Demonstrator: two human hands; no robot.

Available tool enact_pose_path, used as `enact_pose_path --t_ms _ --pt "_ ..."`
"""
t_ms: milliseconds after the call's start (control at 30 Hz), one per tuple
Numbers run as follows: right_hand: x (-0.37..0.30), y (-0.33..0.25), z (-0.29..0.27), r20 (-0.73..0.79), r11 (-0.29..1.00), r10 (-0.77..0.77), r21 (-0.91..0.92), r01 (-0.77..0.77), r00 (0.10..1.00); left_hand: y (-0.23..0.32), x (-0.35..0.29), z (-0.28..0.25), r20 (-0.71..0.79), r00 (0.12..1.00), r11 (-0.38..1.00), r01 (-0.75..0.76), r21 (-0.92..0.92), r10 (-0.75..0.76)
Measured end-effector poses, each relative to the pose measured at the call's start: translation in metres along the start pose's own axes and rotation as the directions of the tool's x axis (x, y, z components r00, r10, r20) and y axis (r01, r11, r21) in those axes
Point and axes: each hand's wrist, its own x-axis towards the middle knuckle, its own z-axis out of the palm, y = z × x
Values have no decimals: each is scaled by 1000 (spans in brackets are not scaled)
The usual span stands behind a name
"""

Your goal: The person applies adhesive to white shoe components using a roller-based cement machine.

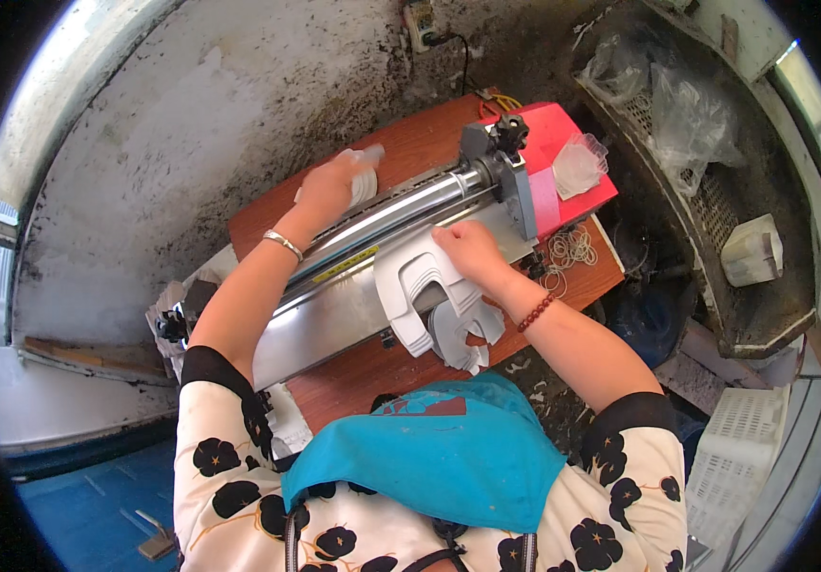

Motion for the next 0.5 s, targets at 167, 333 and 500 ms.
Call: enact_pose_path --t_ms 167,333,500 --pt "-4 -12 3 -32 999 -3 32 4 999 0 6 13 494 861 975 196 -104 -120" --pt "-20 -14 0 2 987 -37 155 36 999 -3 13 12 474 842 892 397 -218 -259" --pt "-15 0 -5 32 1000 -3 -3 3 999 -10 14 17 -99 899 832 348 -432 -427"
